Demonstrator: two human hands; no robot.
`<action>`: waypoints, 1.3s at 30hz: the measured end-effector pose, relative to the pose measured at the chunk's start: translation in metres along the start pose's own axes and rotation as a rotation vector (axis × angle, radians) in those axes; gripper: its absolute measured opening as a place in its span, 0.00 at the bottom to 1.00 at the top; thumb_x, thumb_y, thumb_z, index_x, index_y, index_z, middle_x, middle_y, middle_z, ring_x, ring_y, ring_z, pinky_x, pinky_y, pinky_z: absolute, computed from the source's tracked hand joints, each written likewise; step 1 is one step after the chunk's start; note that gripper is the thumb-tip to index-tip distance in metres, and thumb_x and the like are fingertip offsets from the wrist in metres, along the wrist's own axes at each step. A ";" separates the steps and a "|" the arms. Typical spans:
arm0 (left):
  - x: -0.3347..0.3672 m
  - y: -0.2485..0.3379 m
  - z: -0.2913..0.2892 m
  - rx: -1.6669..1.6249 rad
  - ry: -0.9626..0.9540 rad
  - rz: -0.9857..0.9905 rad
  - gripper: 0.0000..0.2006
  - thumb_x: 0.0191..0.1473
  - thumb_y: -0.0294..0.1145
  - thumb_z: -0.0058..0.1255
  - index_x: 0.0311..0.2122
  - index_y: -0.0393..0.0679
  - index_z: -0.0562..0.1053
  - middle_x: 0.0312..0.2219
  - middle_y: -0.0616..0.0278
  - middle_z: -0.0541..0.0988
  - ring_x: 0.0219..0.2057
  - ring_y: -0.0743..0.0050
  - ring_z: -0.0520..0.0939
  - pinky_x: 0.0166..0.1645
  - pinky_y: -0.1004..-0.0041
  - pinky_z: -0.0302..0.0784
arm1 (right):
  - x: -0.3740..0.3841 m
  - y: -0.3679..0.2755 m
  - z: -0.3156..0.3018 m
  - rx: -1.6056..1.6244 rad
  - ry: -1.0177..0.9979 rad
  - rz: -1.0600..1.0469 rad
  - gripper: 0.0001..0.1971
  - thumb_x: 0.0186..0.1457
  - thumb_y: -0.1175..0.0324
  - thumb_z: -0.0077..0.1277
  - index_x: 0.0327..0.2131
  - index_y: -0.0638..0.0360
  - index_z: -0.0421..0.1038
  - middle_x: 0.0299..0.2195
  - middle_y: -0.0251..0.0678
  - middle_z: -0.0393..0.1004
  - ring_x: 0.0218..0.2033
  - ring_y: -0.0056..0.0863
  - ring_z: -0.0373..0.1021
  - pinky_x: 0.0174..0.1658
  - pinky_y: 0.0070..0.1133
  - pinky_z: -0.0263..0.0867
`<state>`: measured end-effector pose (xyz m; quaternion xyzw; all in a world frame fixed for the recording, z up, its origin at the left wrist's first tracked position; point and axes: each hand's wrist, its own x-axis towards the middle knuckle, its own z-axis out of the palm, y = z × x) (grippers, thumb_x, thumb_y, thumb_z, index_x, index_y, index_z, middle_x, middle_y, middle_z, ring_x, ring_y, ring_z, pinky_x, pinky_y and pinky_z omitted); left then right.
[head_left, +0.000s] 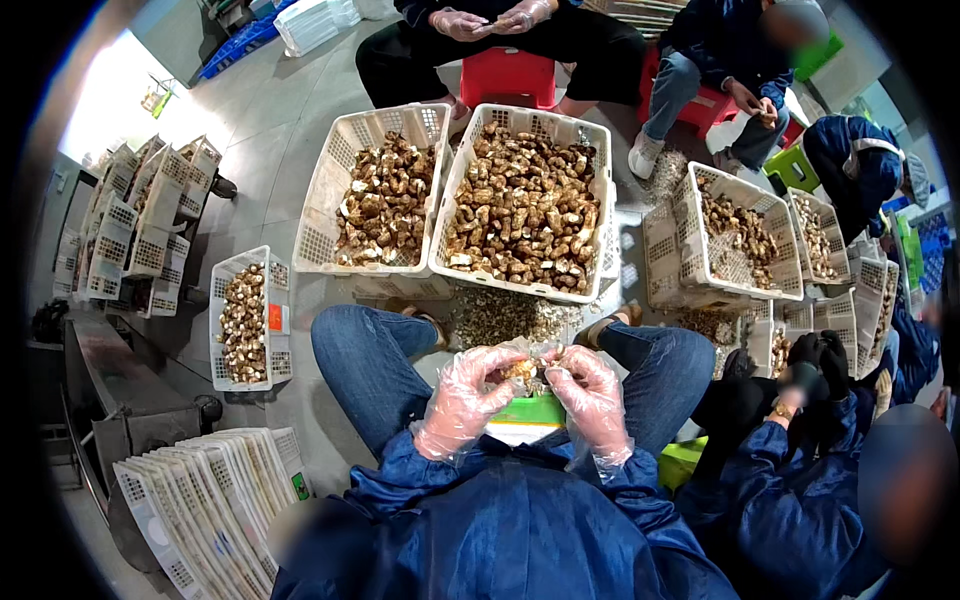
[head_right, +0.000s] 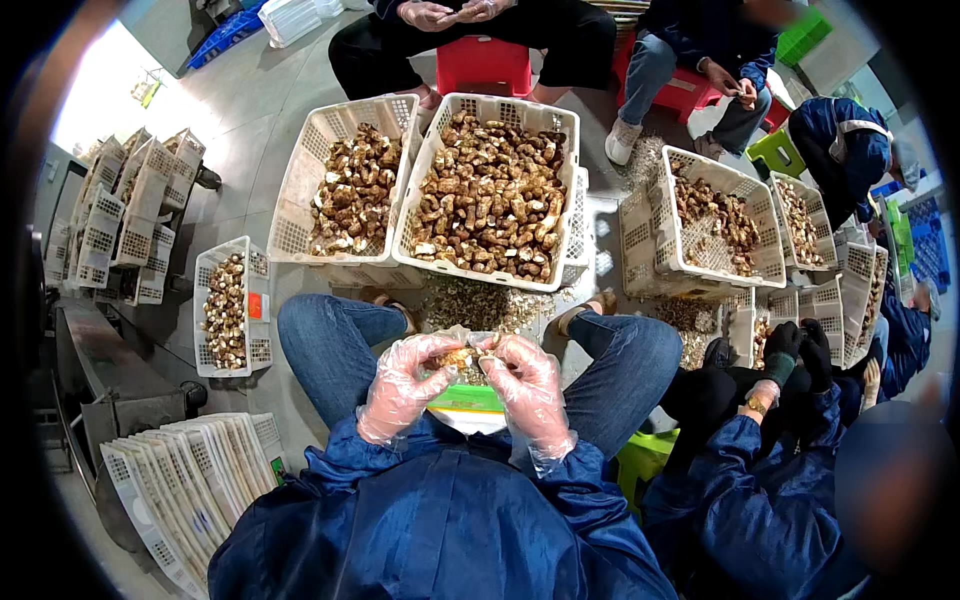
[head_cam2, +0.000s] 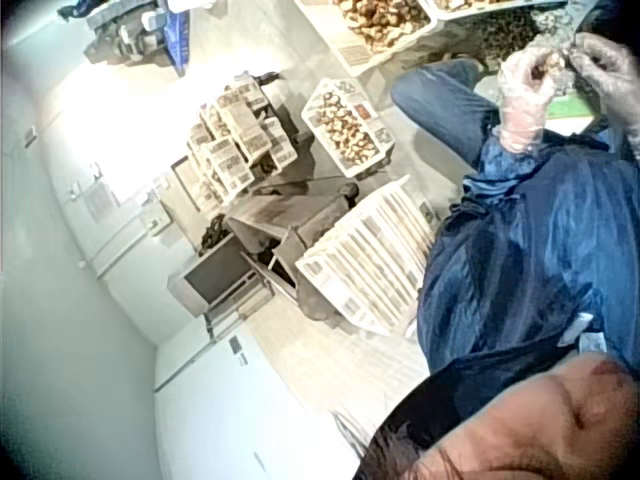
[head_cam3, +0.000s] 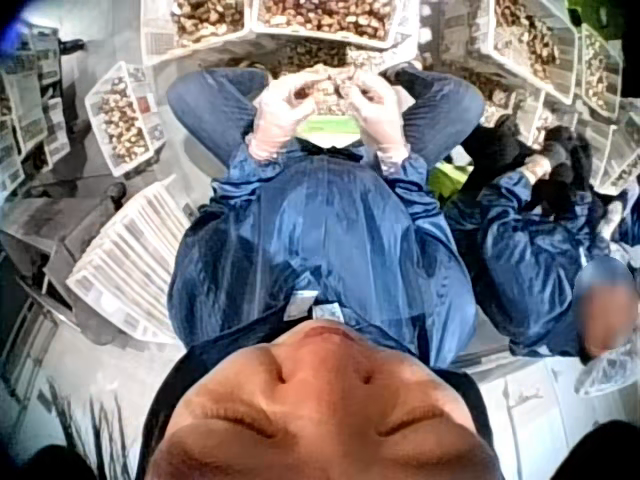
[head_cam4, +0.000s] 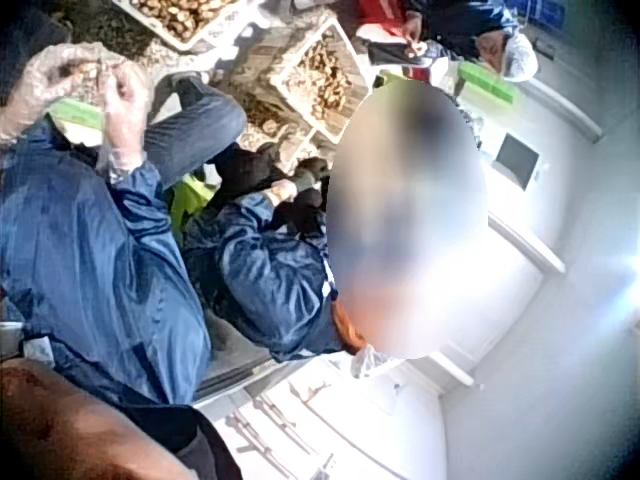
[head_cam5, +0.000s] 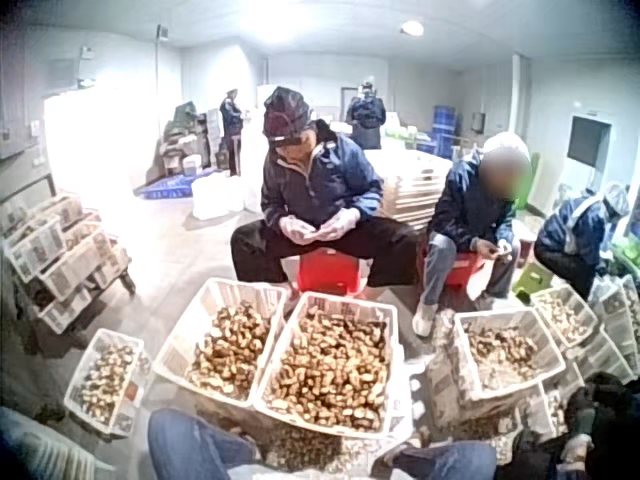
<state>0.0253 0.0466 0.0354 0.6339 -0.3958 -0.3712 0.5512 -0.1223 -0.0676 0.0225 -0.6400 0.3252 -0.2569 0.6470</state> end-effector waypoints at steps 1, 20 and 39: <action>0.000 -0.004 0.001 -0.002 -0.002 0.000 0.16 0.47 0.21 0.53 0.45 0.38 0.73 0.42 0.55 0.74 0.43 0.67 0.76 0.47 0.72 0.72 | -0.001 -0.008 0.002 0.016 0.025 0.035 0.08 0.53 0.75 0.51 0.22 0.64 0.66 0.23 0.25 0.66 0.24 0.11 0.59 0.28 0.14 0.57; -0.001 0.006 0.007 0.034 0.021 0.016 0.17 0.46 0.18 0.51 0.45 0.40 0.73 0.41 0.56 0.75 0.42 0.67 0.77 0.45 0.74 0.73 | -0.004 -0.015 0.008 0.457 0.102 0.334 0.05 0.55 0.75 0.48 0.30 0.67 0.70 0.30 0.31 0.72 0.32 0.20 0.69 0.40 0.17 0.65; 0.005 0.005 0.004 0.322 -0.011 0.358 0.23 0.40 0.13 0.46 0.46 0.40 0.72 0.42 0.52 0.75 0.45 0.53 0.76 0.50 0.65 0.72 | -0.006 0.003 0.005 0.651 0.112 0.333 0.04 0.54 0.73 0.51 0.28 0.63 0.70 0.27 0.30 0.73 0.27 0.14 0.65 0.32 0.14 0.61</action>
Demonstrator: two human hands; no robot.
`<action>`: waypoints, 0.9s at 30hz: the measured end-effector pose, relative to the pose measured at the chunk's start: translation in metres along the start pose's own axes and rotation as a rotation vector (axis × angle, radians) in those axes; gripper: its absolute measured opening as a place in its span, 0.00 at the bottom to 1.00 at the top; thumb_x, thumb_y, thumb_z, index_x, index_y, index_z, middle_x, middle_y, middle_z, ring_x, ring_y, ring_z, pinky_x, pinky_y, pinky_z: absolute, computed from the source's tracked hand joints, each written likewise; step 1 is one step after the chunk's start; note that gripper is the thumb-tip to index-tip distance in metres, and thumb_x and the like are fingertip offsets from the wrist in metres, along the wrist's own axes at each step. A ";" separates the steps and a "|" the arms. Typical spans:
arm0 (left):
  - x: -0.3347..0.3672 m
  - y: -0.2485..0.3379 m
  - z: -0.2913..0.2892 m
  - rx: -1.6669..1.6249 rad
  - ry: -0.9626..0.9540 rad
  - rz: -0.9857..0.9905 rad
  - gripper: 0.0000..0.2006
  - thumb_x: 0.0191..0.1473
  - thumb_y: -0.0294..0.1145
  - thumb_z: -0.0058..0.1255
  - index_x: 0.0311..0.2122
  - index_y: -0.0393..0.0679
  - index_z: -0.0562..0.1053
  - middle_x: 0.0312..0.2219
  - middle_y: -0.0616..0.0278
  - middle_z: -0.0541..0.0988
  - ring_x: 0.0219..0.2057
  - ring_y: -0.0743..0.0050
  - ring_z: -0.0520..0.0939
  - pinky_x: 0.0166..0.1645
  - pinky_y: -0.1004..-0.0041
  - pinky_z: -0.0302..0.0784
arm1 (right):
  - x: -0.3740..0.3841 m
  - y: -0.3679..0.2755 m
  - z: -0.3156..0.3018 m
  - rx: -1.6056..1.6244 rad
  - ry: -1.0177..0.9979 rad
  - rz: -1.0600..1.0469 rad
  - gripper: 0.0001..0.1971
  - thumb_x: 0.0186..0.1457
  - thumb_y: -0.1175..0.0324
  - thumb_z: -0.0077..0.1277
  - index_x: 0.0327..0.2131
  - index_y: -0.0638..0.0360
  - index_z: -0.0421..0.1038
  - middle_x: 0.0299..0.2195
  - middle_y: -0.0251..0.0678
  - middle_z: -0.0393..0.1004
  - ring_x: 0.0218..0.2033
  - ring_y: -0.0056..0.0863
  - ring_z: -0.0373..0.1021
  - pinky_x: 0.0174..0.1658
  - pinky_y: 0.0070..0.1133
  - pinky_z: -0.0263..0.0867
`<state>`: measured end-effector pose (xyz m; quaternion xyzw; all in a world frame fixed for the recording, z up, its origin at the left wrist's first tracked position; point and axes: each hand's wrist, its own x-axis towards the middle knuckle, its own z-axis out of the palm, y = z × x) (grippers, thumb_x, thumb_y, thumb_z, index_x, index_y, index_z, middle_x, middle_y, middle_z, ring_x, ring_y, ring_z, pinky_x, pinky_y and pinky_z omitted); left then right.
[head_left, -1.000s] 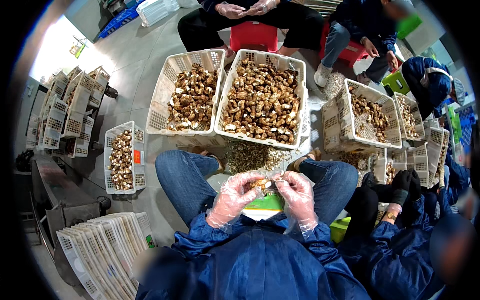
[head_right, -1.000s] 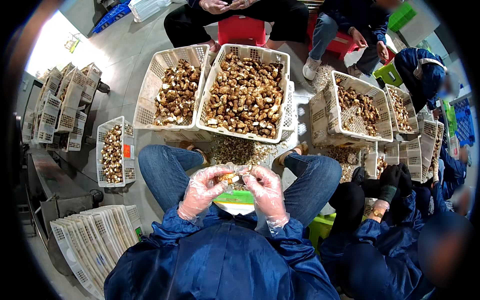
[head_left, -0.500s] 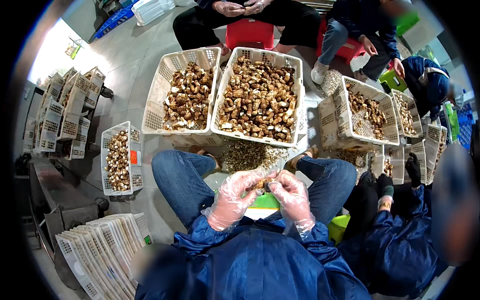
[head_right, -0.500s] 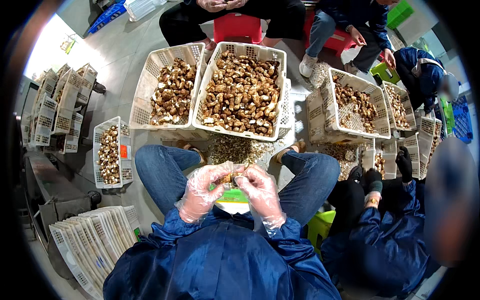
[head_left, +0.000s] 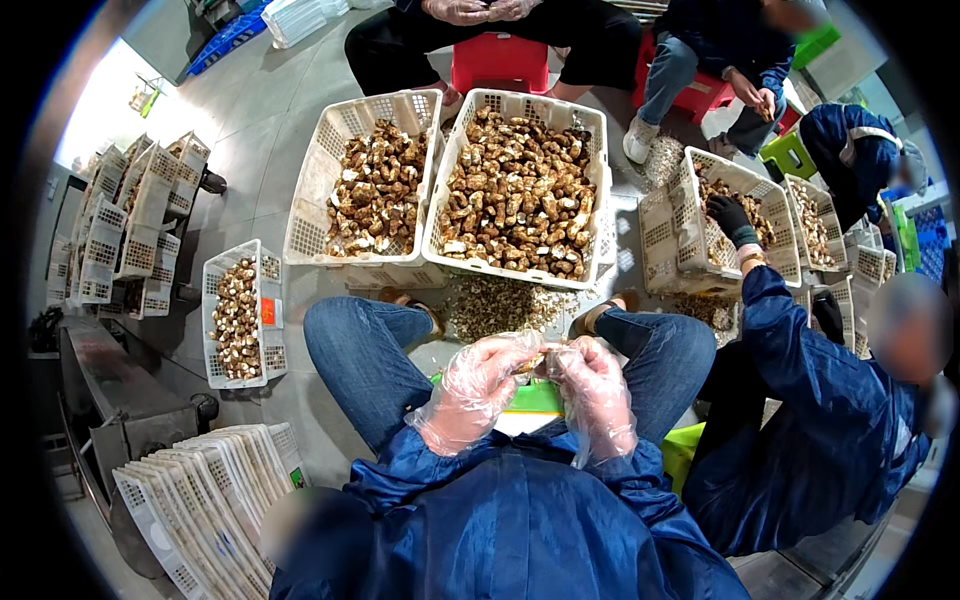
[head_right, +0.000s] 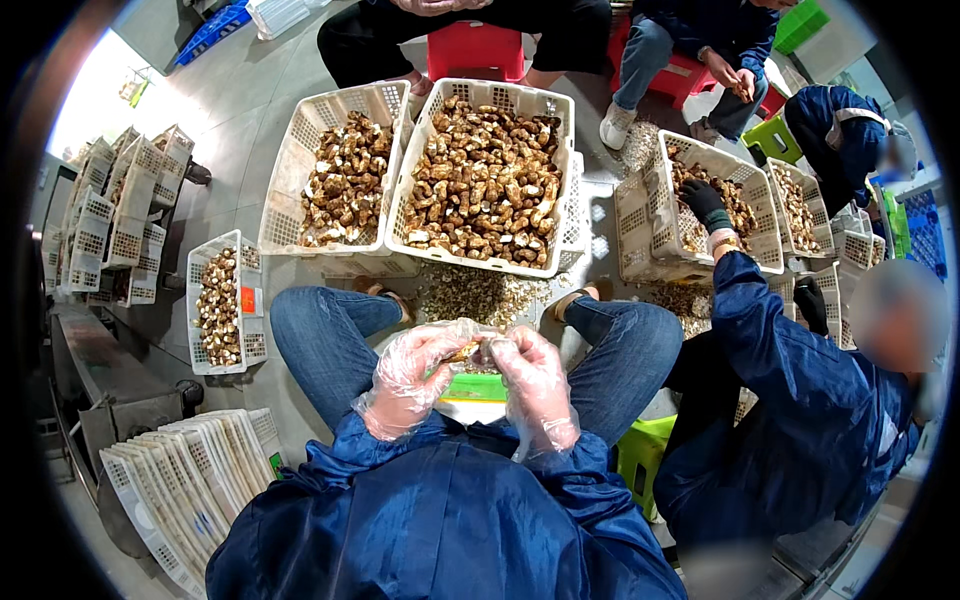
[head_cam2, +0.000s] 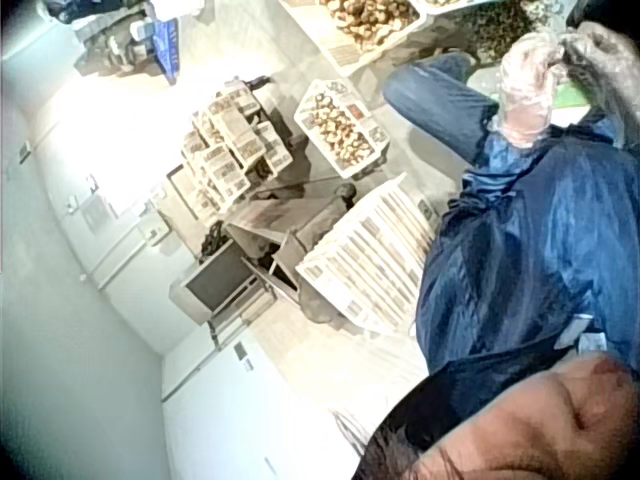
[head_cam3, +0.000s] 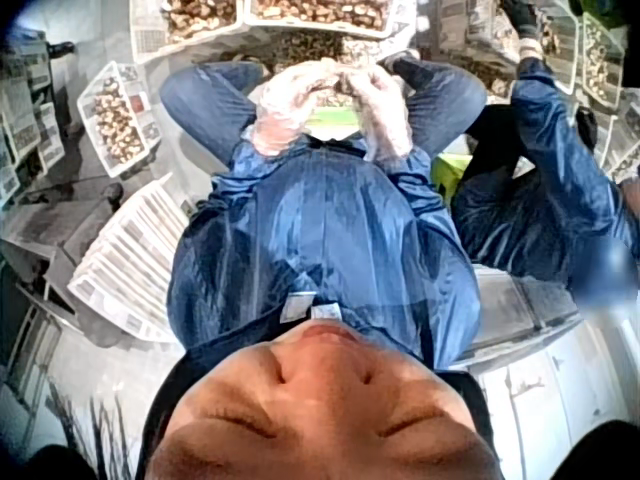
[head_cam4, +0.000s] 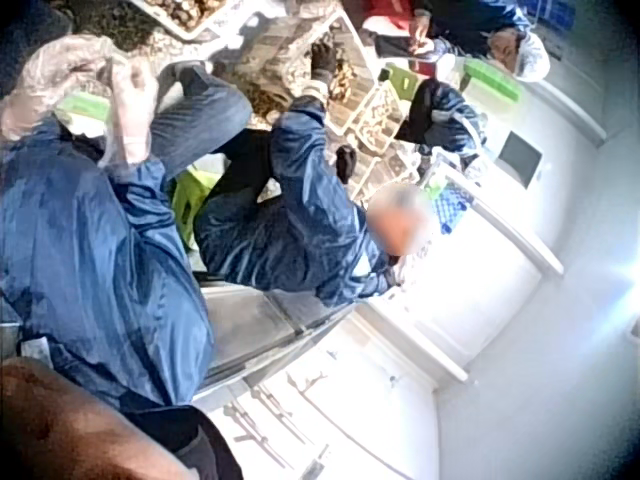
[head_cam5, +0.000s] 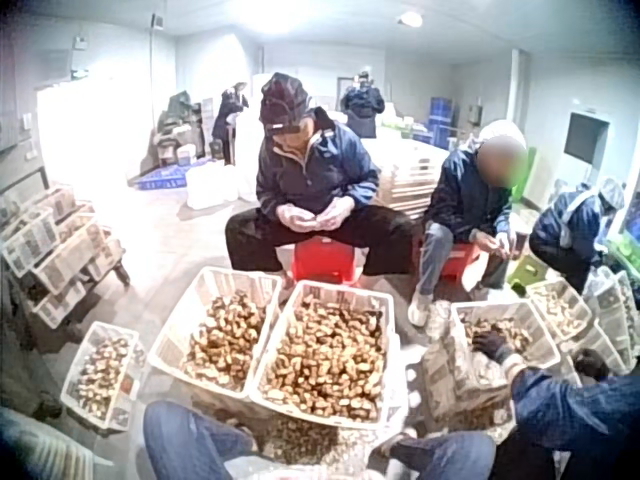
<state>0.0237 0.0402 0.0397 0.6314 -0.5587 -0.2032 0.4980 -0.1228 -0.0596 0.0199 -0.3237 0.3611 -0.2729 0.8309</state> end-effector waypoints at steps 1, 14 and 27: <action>-0.001 -0.007 0.002 -0.024 -0.014 0.018 0.22 0.43 0.15 0.49 0.48 0.41 0.72 0.44 0.52 0.74 0.44 0.57 0.77 0.48 0.68 0.73 | -0.002 -0.001 0.004 -0.078 -0.016 -0.013 0.04 0.54 0.73 0.50 0.27 0.62 0.69 0.27 0.30 0.72 0.27 0.14 0.64 0.32 0.15 0.61; -0.015 -0.011 0.009 -0.749 -0.012 -0.634 0.14 0.59 0.27 0.45 0.49 0.35 0.69 0.35 0.62 0.78 0.34 0.83 0.76 0.39 0.81 0.72 | -0.003 0.004 0.002 -0.632 -0.095 -0.450 0.03 0.49 0.79 0.53 0.27 0.68 0.69 0.28 0.36 0.73 0.33 0.24 0.71 0.36 0.18 0.65; -0.010 0.004 0.009 -0.013 0.074 -0.287 0.17 0.47 0.25 0.56 0.45 0.38 0.73 0.34 0.51 0.78 0.34 0.61 0.80 0.39 0.71 0.73 | -0.004 0.007 0.002 -0.071 0.075 -0.070 0.10 0.55 0.74 0.49 0.21 0.58 0.64 0.25 0.28 0.72 0.24 0.09 0.60 0.29 0.12 0.58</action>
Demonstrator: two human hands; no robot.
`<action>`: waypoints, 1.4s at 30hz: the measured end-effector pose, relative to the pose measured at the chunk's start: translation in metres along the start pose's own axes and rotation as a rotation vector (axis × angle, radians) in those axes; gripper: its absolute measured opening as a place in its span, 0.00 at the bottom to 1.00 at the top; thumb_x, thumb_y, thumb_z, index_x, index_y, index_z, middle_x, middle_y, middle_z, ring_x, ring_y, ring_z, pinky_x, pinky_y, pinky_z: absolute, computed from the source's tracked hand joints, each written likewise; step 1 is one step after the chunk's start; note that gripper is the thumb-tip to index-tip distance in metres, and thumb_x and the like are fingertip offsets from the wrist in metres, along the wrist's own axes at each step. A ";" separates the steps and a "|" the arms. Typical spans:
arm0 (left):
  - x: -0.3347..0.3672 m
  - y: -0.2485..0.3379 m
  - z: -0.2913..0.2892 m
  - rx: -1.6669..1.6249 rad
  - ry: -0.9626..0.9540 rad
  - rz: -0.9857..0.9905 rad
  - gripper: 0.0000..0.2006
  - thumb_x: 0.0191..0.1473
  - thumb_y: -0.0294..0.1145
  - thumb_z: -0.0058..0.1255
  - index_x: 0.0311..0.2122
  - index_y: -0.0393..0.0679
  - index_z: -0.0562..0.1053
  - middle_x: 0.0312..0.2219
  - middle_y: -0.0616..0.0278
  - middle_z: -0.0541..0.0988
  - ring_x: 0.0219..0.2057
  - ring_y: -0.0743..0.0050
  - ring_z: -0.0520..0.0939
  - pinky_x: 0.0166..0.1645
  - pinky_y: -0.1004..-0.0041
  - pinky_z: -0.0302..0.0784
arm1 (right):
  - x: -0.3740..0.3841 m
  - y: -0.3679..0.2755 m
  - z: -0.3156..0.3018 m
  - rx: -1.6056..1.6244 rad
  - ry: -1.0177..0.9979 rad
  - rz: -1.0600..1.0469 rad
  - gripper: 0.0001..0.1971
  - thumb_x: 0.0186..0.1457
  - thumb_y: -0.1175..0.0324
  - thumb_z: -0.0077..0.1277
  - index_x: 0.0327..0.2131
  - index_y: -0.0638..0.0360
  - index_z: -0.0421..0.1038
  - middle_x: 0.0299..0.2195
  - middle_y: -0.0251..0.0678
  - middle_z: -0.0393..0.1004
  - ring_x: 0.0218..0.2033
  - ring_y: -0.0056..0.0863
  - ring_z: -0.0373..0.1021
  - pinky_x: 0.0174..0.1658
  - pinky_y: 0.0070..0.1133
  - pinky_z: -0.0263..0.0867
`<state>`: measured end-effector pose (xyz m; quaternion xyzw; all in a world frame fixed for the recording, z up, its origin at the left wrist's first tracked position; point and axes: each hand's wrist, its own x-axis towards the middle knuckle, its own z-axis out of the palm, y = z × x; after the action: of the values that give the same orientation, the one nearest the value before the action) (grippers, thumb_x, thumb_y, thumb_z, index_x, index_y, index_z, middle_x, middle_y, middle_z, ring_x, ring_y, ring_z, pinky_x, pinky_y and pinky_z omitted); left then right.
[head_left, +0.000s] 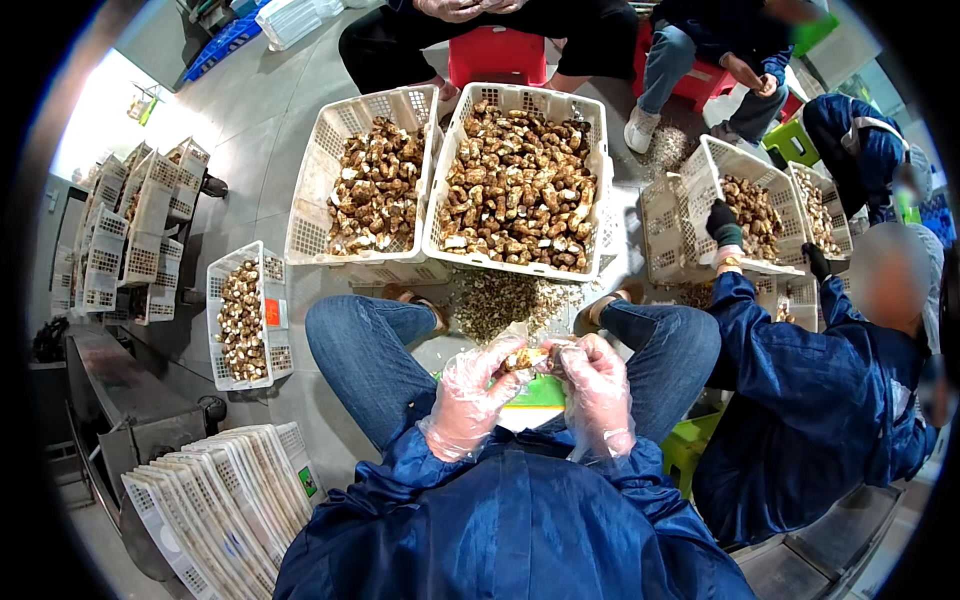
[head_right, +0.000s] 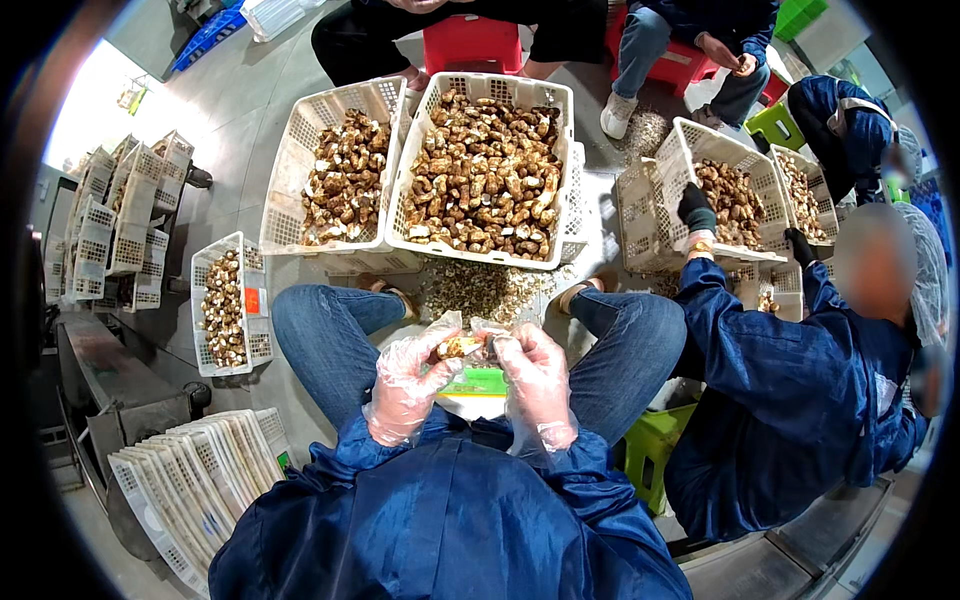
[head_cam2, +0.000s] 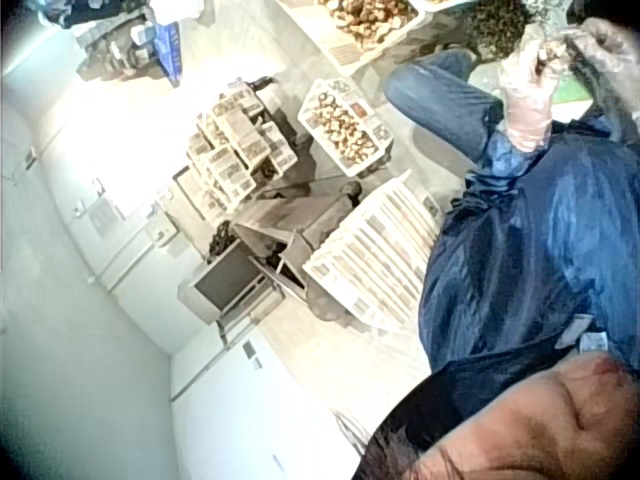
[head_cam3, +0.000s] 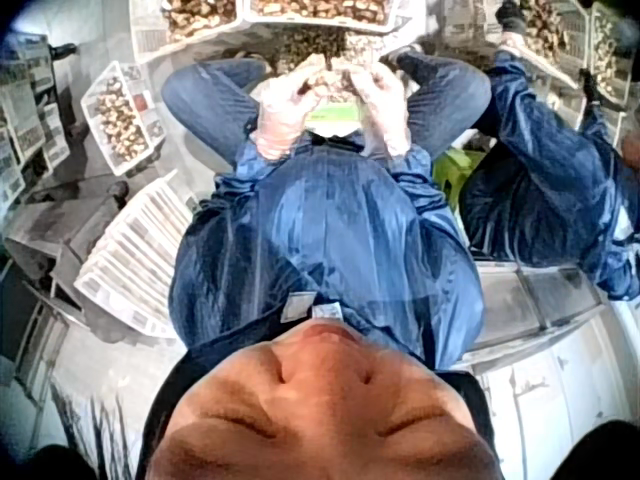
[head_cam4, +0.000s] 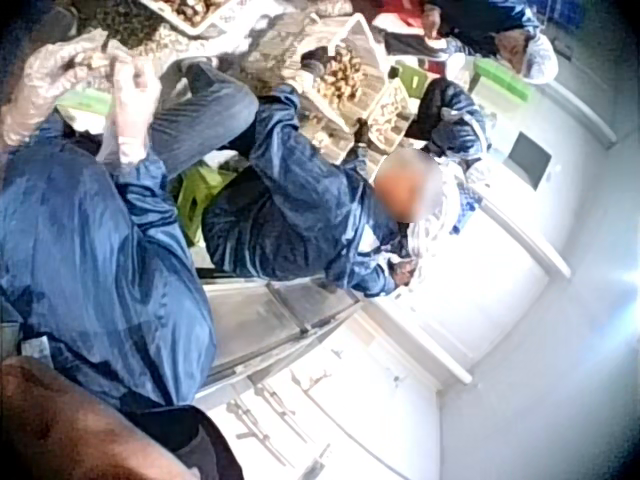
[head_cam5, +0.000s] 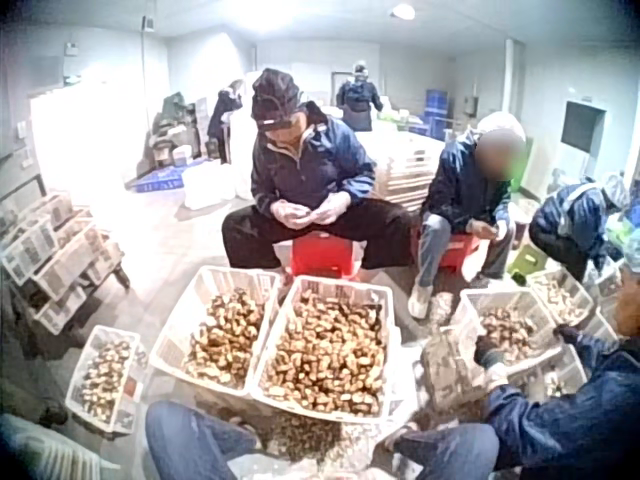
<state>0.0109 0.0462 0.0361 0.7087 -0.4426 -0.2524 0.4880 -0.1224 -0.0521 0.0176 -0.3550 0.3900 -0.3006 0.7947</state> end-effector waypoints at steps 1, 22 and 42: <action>0.000 0.002 -0.001 0.039 -0.025 -0.010 0.17 0.46 0.23 0.54 0.45 0.37 0.72 0.35 0.48 0.78 0.33 0.57 0.80 0.38 0.70 0.75 | -0.001 -0.003 0.000 0.003 -0.031 0.009 0.08 0.55 0.74 0.49 0.22 0.60 0.66 0.27 0.28 0.72 0.25 0.10 0.60 0.30 0.13 0.59; -0.001 -0.004 0.005 -0.753 -0.144 -0.447 0.14 0.56 0.26 0.50 0.47 0.34 0.71 0.40 0.62 0.76 0.40 0.79 0.76 0.46 0.78 0.73 | 0.002 -0.016 -0.004 -0.314 -0.115 -0.031 0.05 0.53 0.77 0.49 0.33 0.67 0.73 0.31 0.31 0.74 0.31 0.13 0.67 0.37 0.14 0.64; 0.003 -0.023 -0.008 -1.062 -0.279 -0.792 0.13 0.57 0.30 0.49 0.45 0.36 0.68 0.42 0.59 0.75 0.43 0.75 0.77 0.47 0.75 0.76 | 0.013 -0.008 -0.015 -0.532 -0.280 -0.223 0.03 0.50 0.77 0.51 0.29 0.68 0.72 0.31 0.34 0.75 0.32 0.19 0.70 0.38 0.17 0.65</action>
<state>0.0271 0.0503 0.0188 0.4422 -0.0243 -0.6845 0.5790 -0.1302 -0.0713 0.0121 -0.6290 0.3003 -0.2216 0.6819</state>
